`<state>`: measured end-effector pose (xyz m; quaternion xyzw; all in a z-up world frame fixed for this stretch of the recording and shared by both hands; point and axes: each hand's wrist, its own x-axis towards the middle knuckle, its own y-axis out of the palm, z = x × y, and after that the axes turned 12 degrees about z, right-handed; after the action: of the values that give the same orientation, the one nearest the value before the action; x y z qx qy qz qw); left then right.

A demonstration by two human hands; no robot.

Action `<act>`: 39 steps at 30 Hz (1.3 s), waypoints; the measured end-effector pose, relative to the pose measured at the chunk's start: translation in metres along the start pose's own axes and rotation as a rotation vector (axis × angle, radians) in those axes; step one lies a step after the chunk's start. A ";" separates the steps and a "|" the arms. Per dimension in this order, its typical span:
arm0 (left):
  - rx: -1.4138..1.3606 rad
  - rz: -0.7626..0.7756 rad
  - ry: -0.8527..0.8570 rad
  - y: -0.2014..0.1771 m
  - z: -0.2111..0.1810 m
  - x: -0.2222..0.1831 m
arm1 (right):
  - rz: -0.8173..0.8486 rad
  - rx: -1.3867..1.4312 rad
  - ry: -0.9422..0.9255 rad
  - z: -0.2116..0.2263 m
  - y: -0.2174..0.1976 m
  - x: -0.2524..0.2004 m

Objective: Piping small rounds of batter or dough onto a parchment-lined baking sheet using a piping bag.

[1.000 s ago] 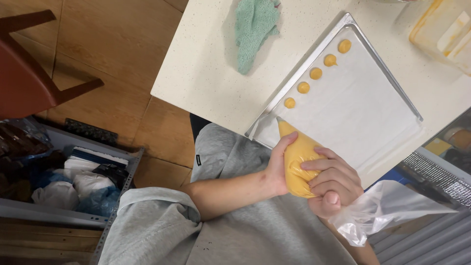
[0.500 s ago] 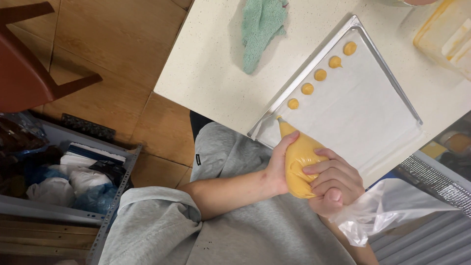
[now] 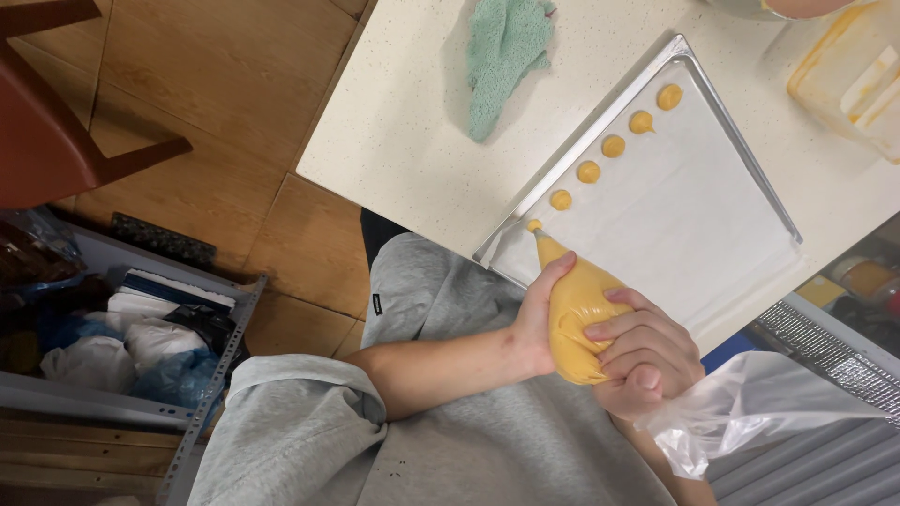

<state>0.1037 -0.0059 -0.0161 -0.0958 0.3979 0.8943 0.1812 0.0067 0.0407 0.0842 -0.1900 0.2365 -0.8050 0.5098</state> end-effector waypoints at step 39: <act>0.147 -0.101 -0.032 0.038 0.019 -0.002 | -0.223 0.245 0.035 0.007 -0.013 -0.037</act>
<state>0.0897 -0.0158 0.0230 -0.0880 0.4542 0.8538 0.2388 0.0162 0.0775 0.0953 -0.1376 0.1228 -0.8826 0.4324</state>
